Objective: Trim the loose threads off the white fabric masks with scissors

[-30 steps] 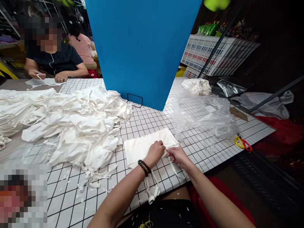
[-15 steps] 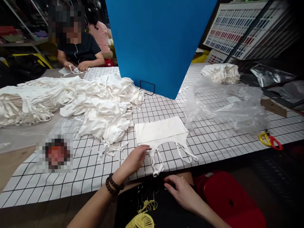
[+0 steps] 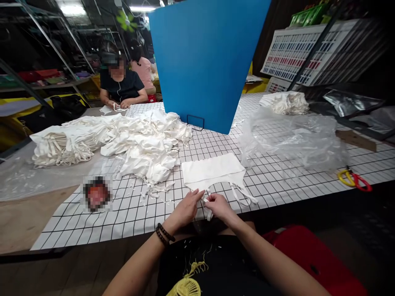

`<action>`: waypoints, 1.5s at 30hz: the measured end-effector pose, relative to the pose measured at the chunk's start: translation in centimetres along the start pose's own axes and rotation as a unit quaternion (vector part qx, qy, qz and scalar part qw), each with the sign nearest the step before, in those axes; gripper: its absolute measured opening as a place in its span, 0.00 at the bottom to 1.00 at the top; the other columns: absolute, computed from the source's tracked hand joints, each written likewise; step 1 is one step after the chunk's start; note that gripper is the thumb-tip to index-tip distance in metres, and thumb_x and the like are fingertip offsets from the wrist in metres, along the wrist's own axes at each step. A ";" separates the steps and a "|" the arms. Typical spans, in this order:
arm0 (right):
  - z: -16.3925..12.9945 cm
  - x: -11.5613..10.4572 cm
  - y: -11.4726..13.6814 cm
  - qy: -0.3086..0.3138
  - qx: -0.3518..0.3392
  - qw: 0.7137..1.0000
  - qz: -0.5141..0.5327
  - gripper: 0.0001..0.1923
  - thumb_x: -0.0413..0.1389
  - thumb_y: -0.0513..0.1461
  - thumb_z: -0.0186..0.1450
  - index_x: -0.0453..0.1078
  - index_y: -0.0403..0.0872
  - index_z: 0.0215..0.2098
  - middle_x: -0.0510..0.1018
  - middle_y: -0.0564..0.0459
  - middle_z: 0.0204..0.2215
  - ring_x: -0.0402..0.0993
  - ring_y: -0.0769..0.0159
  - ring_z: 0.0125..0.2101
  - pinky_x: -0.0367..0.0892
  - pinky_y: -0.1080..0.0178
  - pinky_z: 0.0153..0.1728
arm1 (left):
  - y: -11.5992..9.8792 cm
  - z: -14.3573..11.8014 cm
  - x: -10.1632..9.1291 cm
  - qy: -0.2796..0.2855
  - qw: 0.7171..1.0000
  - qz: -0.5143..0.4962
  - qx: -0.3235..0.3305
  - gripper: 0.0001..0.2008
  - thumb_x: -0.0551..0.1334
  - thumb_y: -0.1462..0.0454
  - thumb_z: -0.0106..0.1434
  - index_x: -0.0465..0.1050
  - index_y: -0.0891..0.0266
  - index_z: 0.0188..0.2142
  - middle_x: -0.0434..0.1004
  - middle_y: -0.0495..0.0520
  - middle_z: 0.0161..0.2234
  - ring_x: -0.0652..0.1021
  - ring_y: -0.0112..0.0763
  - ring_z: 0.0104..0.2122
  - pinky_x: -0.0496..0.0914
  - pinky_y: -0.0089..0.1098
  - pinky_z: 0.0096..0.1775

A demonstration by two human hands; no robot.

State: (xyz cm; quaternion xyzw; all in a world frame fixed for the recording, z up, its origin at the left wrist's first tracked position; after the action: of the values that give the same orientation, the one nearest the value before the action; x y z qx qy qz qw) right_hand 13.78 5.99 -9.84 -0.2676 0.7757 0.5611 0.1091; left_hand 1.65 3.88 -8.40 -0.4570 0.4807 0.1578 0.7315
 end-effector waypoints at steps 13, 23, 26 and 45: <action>-8.7 -3.9 0.7 0.201 0.023 0.884 0.422 0.10 0.61 0.41 0.61 0.75 0.41 0.36 0.67 0.58 0.15 0.59 0.74 0.19 0.60 0.70 0.26 | -0.9 0.6 0.8 -0.016 0.996 0.083 -0.003 0.19 0.53 0.62 0.69 0.64 0.58 0.58 0.68 0.58 0.59 0.62 0.48 0.62 0.59 0.54 0.60; -12.3 -3.8 -6.2 0.182 0.113 0.702 0.679 0.16 0.48 0.47 0.70 0.75 0.49 0.41 0.80 0.54 0.29 0.63 0.76 0.14 0.54 0.75 0.10 | -1.2 0.5 1.3 -0.002 0.991 0.132 0.017 0.18 0.53 0.61 0.70 0.66 0.53 0.58 0.65 0.60 0.60 0.60 0.51 0.63 0.58 0.56 0.59; -12.0 -4.7 -6.4 0.050 0.088 0.726 0.680 0.17 0.46 0.46 0.71 0.67 0.56 0.54 0.65 0.55 0.61 0.75 0.67 0.40 0.68 0.71 0.22 | -1.2 0.5 1.4 0.006 0.990 0.141 0.018 0.19 0.53 0.61 0.70 0.65 0.53 0.59 0.64 0.60 0.60 0.60 0.52 0.63 0.58 0.56 0.59; -5.9 0.3 -5.4 -0.140 -0.041 0.963 -0.227 0.16 0.54 0.50 0.66 0.73 0.45 0.34 0.79 0.42 0.30 0.75 0.55 0.30 0.56 0.62 0.30 | -1.2 0.0 0.8 -0.034 0.998 0.043 0.013 0.45 0.58 0.63 0.64 0.25 0.62 0.68 0.49 0.67 0.67 0.58 0.49 0.64 0.52 0.57 0.62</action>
State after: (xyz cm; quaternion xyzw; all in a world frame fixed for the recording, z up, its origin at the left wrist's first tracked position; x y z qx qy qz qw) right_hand 17.24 -0.83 -12.35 -0.3596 0.6480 0.5848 0.3299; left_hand 2.84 3.04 -8.48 -0.4206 0.4768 0.1986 0.7459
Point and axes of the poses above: each hand's wrist, its own z-axis towards the middle knuckle, its own x-axis out of the palm, y = z × x, the point moved 8 cm from there along z, towards the middle knuckle
